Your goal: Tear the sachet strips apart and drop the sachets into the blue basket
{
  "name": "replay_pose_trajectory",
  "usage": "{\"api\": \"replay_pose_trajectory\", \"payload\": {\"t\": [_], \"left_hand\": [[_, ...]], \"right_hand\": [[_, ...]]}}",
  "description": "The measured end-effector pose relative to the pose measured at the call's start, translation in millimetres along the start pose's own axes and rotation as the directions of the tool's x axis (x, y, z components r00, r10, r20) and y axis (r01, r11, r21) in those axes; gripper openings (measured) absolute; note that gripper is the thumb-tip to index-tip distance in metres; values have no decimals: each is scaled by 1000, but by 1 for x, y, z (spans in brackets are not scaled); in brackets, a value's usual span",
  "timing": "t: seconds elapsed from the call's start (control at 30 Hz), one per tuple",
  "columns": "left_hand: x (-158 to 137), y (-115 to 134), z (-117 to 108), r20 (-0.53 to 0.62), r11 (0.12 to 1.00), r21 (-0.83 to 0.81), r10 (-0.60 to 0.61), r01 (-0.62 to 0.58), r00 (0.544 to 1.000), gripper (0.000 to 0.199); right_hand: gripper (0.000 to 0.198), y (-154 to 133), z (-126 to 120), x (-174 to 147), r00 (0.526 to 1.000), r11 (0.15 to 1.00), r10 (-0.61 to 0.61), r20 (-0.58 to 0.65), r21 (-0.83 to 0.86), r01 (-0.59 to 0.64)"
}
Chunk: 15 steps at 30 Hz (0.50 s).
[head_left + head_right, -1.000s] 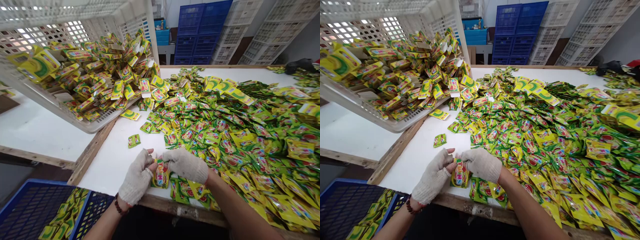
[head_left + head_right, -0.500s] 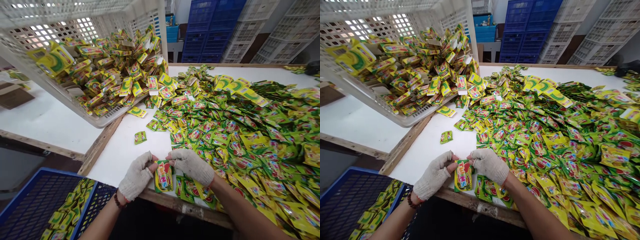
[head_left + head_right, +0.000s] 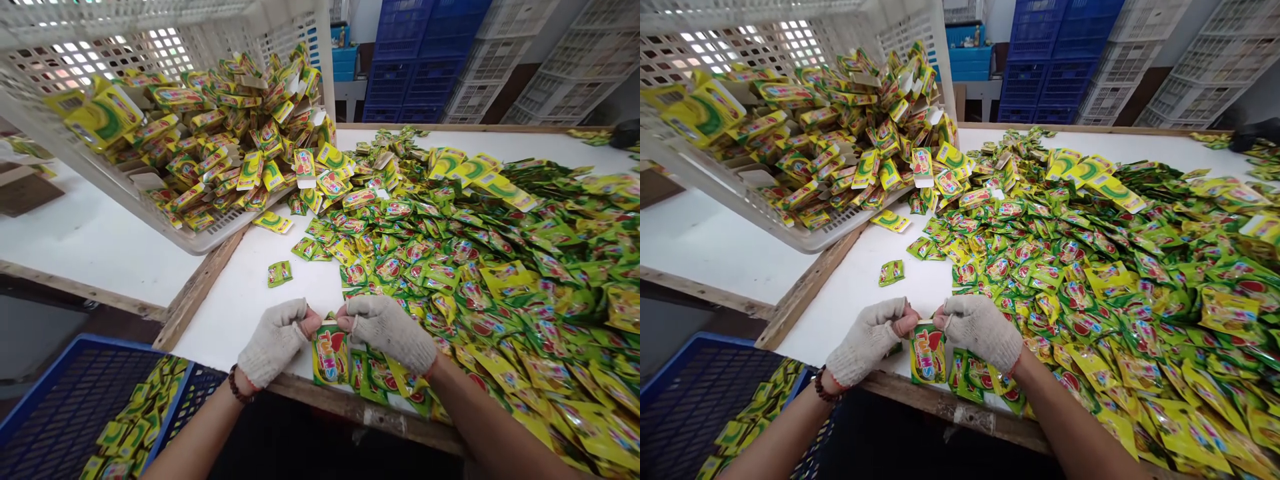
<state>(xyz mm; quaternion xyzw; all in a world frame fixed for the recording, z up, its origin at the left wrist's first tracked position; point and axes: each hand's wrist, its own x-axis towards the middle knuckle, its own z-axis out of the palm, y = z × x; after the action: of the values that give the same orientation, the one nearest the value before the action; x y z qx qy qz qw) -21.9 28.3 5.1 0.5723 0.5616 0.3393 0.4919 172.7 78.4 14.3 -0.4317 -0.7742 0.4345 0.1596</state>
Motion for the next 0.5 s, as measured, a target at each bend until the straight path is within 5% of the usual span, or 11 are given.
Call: {"api": "replay_pose_trajectory", "payload": {"t": [0.13,0.23,0.5], "left_hand": [[4,3,0,-11,999,39,-10,10,1000,24],[-1,5,-1,23,997,76,32,-34,999,28],[-17,3,6,60,903,303,303,-306,951,18]], "right_hand": [[19,-1,2,2,998,996,54,-22,66,-52],[19,3,-4,0,1000,999,-14,6,43,14],[34,8,-34,-15,904,998,-65,422,4,70]]}}
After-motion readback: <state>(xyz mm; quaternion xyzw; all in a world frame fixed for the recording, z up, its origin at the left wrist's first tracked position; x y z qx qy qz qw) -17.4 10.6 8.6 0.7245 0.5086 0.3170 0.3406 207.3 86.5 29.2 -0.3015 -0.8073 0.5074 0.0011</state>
